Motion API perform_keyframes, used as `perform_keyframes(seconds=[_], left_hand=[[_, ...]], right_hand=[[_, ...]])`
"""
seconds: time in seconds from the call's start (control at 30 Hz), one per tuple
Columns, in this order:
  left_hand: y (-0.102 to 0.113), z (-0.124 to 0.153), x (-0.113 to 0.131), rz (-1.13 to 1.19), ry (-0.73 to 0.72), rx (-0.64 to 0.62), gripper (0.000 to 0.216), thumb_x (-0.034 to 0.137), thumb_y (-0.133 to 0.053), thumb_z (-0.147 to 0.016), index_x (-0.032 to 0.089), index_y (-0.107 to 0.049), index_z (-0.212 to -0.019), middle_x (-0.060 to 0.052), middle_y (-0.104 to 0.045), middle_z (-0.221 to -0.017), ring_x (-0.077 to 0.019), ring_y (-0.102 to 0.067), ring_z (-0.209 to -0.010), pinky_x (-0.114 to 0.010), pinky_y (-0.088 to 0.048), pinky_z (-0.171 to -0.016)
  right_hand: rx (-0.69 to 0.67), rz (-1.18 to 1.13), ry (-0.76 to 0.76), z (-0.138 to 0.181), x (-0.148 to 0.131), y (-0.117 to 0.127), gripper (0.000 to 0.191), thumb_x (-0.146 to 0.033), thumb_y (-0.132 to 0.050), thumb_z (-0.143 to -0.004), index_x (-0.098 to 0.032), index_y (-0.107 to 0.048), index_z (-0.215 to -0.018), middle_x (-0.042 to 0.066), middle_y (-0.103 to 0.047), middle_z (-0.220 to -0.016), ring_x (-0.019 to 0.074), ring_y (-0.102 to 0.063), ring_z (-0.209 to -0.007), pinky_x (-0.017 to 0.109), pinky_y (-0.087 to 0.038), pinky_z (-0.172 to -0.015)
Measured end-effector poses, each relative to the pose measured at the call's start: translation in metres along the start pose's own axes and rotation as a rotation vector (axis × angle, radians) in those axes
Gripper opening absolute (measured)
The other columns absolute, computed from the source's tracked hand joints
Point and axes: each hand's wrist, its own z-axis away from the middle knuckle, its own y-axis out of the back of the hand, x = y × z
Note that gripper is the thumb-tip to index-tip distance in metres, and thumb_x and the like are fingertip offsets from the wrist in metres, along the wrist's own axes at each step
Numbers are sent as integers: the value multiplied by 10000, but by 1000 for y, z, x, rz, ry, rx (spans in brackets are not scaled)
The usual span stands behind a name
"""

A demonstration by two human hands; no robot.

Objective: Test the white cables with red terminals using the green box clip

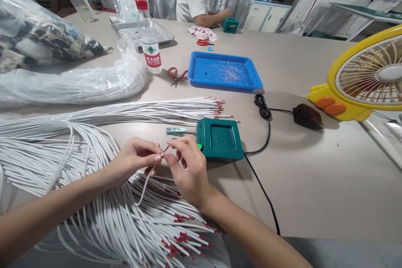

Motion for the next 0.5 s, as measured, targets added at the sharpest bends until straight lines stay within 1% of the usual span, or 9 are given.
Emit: perform_keyframes(seconds=[0.17, 0.33, 0.5], left_hand=[[0, 1, 1, 24, -1, -32, 264, 355, -698, -737, 92, -705, -756, -24, -574, -592, -98, -552, -486, -182, -422, -458], [-2, 0, 4, 61, 12, -40, 259, 344, -703, -733, 85, -686, -719, -22, -575, -606, -103, -567, -488, -183, -434, -460], [-2, 0, 3, 75, 49, -38, 304, 379, -714, -712, 78, -669, -717, -29, -586, -608, -117, -578, -493, -188, -441, -459]], right_hand=[[-2, 0, 4, 0, 0, 0, 231, -105, -572, -838, -220, -588, -1038, 31, -526, -880, 99, -479, -615, 231, -407, -497], [-9, 21, 12, -1, 0, 1, 197, -114, -570, -837, -210, -615, -1003, 42, -544, -866, 120, -496, -639, 252, -436, -525], [43, 37, 29, 1, 1, 0, 190, -109, -599, -814, -213, -636, -969, 42, -563, -847, 134, -539, -671, 259, -452, -537]])
